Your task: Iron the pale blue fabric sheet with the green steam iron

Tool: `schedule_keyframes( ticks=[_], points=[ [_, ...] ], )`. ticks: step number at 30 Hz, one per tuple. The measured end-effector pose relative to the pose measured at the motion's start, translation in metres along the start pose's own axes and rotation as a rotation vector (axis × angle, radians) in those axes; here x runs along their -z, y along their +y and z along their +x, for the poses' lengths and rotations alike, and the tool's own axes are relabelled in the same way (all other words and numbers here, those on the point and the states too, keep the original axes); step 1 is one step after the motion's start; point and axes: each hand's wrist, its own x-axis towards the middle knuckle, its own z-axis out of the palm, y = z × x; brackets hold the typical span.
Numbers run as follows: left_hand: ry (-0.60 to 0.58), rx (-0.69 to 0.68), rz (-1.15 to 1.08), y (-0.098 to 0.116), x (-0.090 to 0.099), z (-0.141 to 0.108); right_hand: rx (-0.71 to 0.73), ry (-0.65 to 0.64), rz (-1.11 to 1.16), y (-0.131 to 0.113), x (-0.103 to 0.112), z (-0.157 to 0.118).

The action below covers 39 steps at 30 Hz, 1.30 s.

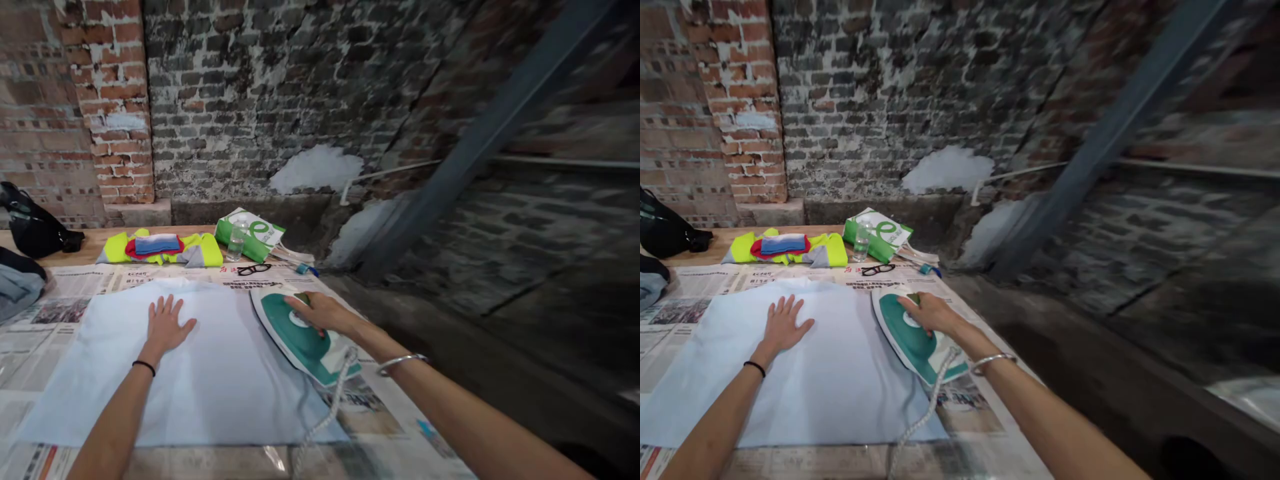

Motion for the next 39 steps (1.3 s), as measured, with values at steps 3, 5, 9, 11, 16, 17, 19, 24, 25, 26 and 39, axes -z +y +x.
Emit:
schedule_keyframes(
  ticks=[3, 5, 9, 11, 16, 17, 19, 24, 25, 26, 39],
  points=[
    [0.023, -0.005, -0.064, -0.008, 0.009, 0.000, -0.063, 0.003, 0.027, 0.001, 0.003, -0.012],
    [0.046, 0.001, -0.088, -0.022, 0.020, -0.006, -0.053, 0.024, 0.066, 0.001, 0.004, -0.028],
    [0.101, 0.011, -0.074, -0.061, 0.044, -0.042, 0.051, 0.015, 0.136, 0.004, 0.002, -0.066],
    [0.104, 0.030, -0.048, -0.076, 0.051, -0.074, 0.102, -0.040, 0.162, -0.002, -0.001, -0.083],
    [0.137, 0.049, 0.095, -0.090, 0.053, -0.153, 0.344, -0.150, 0.135, -0.052, -0.019, -0.115],
    [0.152, 0.068, 0.142, -0.091, 0.053, -0.164, 0.408, -0.159, 0.110, -0.065, -0.024, -0.120],
    [0.161, 0.146, 0.229, -0.095, 0.053, -0.181, 0.511, -0.205, 0.063, -0.089, -0.034, -0.127],
    [0.075, 0.396, 0.334, -0.101, 0.054, -0.200, 0.613, -0.320, -0.025, -0.121, -0.046, -0.134],
    [0.068, 0.413, 0.338, -0.101, 0.053, -0.202, 0.614, -0.325, -0.039, -0.121, -0.046, -0.133],
    [0.067, 0.418, 0.338, -0.101, 0.053, -0.203, 0.611, -0.326, -0.047, -0.118, -0.046, -0.132],
    [0.054, 0.418, 0.341, -0.100, 0.058, -0.201, 0.090, -0.134, 0.104, -0.007, -0.020, -0.129]
  ],
)
